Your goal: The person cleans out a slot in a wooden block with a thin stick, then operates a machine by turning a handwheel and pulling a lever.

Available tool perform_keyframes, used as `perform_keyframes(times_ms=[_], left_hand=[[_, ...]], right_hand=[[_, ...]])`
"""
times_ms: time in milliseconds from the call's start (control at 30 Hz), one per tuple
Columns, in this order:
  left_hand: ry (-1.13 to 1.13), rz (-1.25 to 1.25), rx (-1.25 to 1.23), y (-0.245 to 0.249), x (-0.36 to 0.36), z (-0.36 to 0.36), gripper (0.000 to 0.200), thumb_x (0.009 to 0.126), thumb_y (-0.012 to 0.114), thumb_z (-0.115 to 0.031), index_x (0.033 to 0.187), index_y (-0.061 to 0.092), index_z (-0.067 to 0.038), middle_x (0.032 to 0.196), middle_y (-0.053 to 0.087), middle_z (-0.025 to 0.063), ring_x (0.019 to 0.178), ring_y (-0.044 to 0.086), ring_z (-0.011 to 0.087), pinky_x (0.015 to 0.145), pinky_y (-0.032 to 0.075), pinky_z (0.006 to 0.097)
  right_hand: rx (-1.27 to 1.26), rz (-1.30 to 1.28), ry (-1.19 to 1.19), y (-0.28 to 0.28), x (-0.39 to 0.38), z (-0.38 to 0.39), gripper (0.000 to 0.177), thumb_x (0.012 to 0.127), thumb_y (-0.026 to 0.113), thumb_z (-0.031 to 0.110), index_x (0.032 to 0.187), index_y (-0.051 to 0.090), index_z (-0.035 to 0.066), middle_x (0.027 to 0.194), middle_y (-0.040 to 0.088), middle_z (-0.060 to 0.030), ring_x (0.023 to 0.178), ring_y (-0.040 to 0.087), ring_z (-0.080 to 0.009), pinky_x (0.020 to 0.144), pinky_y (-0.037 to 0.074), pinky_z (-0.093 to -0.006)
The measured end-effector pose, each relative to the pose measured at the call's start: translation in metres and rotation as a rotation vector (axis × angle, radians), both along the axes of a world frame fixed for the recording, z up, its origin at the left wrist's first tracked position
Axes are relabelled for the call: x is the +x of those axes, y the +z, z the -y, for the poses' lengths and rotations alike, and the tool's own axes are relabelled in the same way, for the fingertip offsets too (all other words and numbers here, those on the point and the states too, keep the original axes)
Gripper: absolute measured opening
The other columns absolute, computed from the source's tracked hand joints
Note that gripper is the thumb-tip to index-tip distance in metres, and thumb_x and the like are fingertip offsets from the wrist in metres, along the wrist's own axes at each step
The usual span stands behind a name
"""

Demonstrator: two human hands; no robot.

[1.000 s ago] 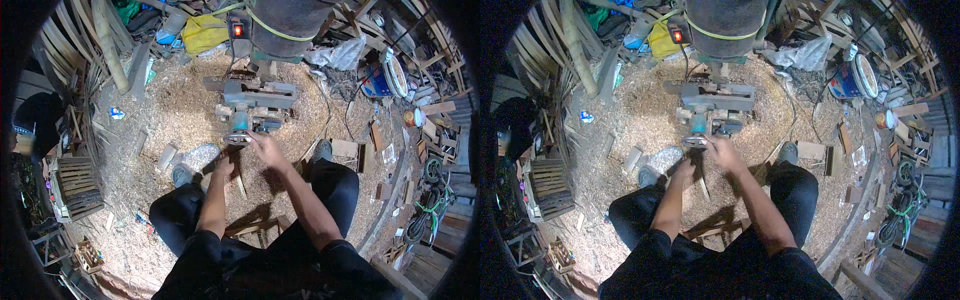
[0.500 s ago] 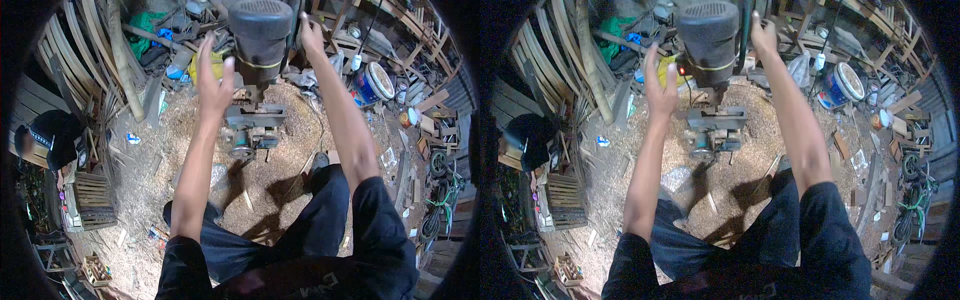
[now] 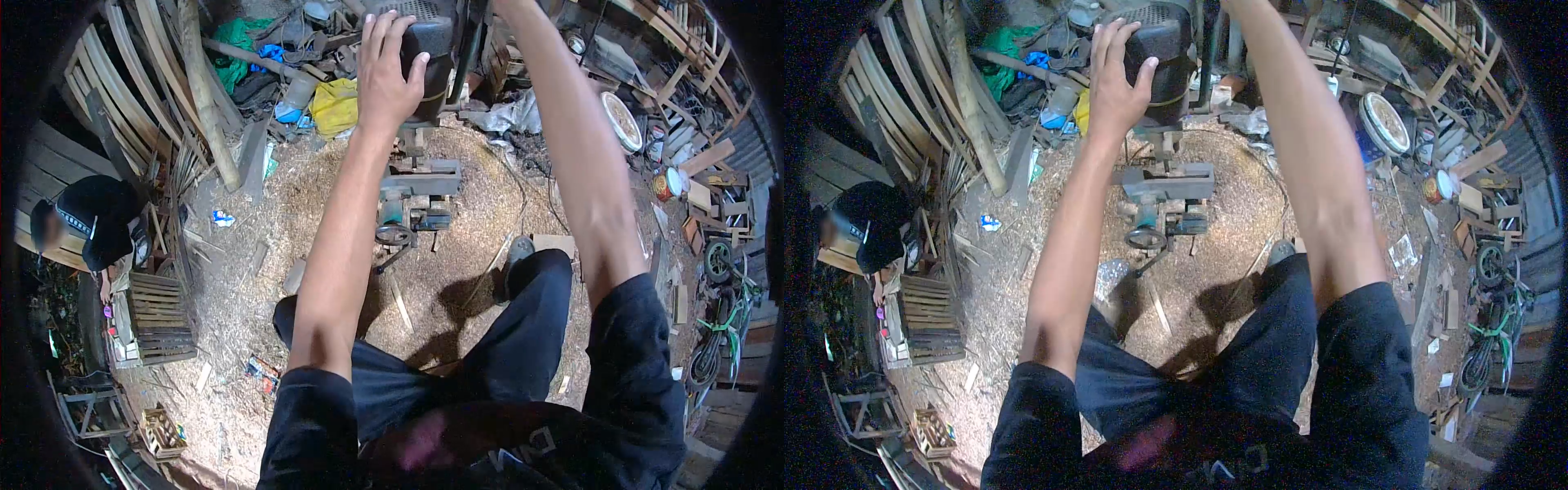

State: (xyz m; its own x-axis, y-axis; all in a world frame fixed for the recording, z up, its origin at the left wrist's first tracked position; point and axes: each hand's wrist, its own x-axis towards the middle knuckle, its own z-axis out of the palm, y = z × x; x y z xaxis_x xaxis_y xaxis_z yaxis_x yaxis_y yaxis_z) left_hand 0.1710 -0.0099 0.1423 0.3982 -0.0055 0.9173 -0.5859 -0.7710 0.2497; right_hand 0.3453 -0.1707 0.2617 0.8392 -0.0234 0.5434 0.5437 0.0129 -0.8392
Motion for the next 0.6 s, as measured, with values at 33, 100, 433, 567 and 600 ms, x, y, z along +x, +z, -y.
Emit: perform_keyframes(times_ms=[33,100,433,567,600], left_hand=[[0.01,-0.007,0.0,-0.002,-0.002,0.0,0.057,0.082,0.068,-0.014,0.135,0.048,-0.012,0.144,0.041,0.0161,0.139,0.03,0.0412,0.115,0.026,0.0481],[0.042,-0.079,0.003,-0.003,-0.011,0.003,0.06,0.082,0.068,-0.013,0.138,0.045,-0.012,0.148,0.038,0.016,0.14,0.029,0.0409,0.115,0.026,0.0481],[0.039,-0.479,-0.058,-0.09,-0.097,-0.001,0.055,0.082,0.066,-0.013,0.134,0.049,-0.004,0.139,0.048,0.0222,0.132,0.042,0.04,0.111,0.031,0.047],[0.029,-0.77,-0.011,-0.159,-0.121,-0.023,0.041,0.083,0.065,-0.015,0.121,0.058,-0.002,0.125,0.056,0.0219,0.122,0.05,0.038,0.105,0.039,0.0431],[0.052,-0.874,-0.006,-0.173,-0.129,-0.026,0.039,0.083,0.065,-0.015,0.119,0.059,-0.002,0.123,0.057,0.0216,0.12,0.051,0.0374,0.103,0.041,0.0431]], right_hand=[[0.021,0.037,0.028,-0.01,-0.01,0.002,0.053,0.098,0.051,0.046,0.061,0.053,0.009,0.052,0.049,-0.003,0.044,0.044,-0.015,0.045,0.034,-0.0312],[0.145,0.063,0.087,-0.02,-0.056,0.001,0.052,0.099,0.052,0.038,0.057,0.048,0.009,0.049,0.045,-0.0019,0.042,0.039,-0.013,0.044,0.03,-0.0306],[-0.008,0.088,0.006,-0.156,-0.253,0.036,0.059,0.102,0.041,0.045,0.063,0.055,0.004,0.057,0.052,-0.0025,0.055,0.047,-0.0135,0.056,0.036,-0.0305],[-0.258,-0.367,0.105,-0.11,-0.27,0.041,0.06,0.101,0.038,0.048,0.065,0.054,0.003,0.058,0.049,-0.0035,0.055,0.047,-0.0157,0.057,0.039,-0.0313],[-0.366,-0.528,0.103,-0.094,-0.258,0.038,0.061,0.101,0.037,0.049,0.066,0.056,0.003,0.058,0.049,-0.0038,0.055,0.047,-0.0164,0.058,0.04,-0.0324]])
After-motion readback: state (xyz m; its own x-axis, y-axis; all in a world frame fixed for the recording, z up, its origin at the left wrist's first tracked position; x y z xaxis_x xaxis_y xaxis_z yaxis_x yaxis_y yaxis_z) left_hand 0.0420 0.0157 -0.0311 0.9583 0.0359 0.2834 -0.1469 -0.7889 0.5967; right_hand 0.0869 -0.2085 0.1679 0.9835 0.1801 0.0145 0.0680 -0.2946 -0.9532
